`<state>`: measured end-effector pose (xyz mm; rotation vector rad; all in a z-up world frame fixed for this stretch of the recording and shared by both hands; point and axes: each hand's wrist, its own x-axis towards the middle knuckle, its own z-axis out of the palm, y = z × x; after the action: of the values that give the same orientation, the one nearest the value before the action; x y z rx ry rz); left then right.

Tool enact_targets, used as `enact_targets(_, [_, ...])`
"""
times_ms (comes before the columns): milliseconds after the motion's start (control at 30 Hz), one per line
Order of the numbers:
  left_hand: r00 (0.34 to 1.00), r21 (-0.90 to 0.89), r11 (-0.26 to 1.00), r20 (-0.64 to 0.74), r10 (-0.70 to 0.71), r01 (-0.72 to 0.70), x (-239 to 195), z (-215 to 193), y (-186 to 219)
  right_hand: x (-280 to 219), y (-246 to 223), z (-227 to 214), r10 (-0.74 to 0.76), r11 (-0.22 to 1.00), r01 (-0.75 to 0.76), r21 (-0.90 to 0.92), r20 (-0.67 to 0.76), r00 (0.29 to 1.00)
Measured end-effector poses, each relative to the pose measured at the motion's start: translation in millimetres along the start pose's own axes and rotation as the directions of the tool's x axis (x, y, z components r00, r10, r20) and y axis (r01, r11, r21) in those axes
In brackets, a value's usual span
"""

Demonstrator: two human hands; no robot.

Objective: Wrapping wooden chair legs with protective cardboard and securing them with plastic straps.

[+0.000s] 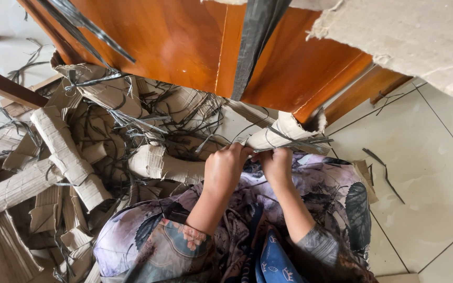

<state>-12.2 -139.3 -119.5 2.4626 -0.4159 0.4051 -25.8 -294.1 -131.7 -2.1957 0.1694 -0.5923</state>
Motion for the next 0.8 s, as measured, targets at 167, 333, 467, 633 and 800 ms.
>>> enact_targets(167, [0.992, 0.003, 0.995, 0.071, -0.103, 0.103, -6, 2, 24, -19, -20, 2, 0.073, 0.997, -0.078, -0.027, -0.157, 0.985])
enact_targets(333, [0.945, -0.183, 0.941, 0.217, -0.244, 0.286, 8, -38, 43, -31, -32, -20, -0.035, 0.995, 0.021, -0.1, -0.14, 0.99])
enact_targets(467, [0.919, -0.403, 0.843, 0.317, -0.237, 0.356, 7, -35, 35, -37, -58, -44, -0.081, 0.995, 0.077, -0.066, -0.056, 0.995])
enact_targets(633, [0.909, -0.542, 0.737, 0.331, -0.255, 0.404, 16, -35, 32, -43, -71, -61, -0.16, 0.986, 0.16, -0.045, -0.018, 0.987])
enact_targets(800, [0.852, -0.655, 0.557, 0.474, -0.223, 0.511, 24, -53, 45, -56, -77, -49, 0.026, 0.992, -0.036, 0.117, 0.087, 0.996])
